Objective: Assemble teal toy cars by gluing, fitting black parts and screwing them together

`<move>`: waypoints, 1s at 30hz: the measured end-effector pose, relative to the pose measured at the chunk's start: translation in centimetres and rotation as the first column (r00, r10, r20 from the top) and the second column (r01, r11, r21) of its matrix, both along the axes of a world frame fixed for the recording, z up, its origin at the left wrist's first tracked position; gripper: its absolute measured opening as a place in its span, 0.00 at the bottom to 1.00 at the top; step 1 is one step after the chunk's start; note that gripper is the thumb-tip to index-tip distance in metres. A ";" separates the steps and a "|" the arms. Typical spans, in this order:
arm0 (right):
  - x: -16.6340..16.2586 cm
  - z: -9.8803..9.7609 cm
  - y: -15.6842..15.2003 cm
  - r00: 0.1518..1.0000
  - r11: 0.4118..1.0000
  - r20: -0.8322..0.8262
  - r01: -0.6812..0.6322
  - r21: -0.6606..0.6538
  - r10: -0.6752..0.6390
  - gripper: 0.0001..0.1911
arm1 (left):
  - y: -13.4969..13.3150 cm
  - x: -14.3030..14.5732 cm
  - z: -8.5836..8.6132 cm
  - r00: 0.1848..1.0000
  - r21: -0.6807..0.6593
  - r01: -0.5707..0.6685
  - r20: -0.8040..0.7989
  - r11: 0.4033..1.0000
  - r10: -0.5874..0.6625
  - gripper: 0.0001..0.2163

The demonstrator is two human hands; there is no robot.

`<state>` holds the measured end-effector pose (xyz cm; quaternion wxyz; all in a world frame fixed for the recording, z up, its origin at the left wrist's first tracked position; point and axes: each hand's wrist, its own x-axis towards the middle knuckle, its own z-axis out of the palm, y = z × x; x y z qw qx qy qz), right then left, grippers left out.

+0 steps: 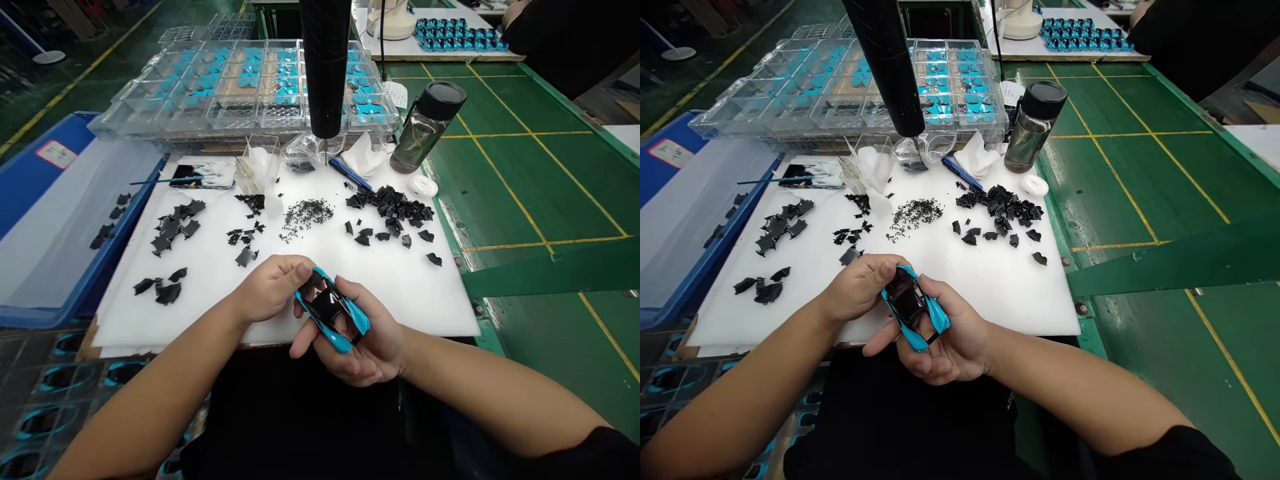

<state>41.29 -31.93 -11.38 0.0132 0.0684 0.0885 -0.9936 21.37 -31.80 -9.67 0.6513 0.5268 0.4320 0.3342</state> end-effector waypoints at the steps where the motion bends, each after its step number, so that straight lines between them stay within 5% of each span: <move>1: 0.0 0.0 0.1 1.000 1.000 -0.004 0.011 0.004 -0.011 0.55 | 0.0 0.0 0.0 1.000 0.013 0.002 -0.003 1.000 -0.002 0.26; 6: 0.3 0.1 0.6 0.997 0.996 -0.014 0.073 0.057 -0.073 0.44 | 0.0 0.0 -0.1 1.000 0.025 0.011 -0.003 1.000 -0.011 0.25; 15: 0.3 -0.5 1.4 0.999 0.998 -0.029 0.036 0.051 -0.035 0.46 | -0.7 -0.3 -0.4 0.981 0.048 0.022 0.191 0.999 -0.031 0.35; 30: 0.3 -1.1 1.5 0.994 0.994 -0.042 0.103 0.028 -0.102 0.41 | -0.3 -0.7 -0.5 0.997 0.129 0.060 -0.053 0.990 -0.053 0.29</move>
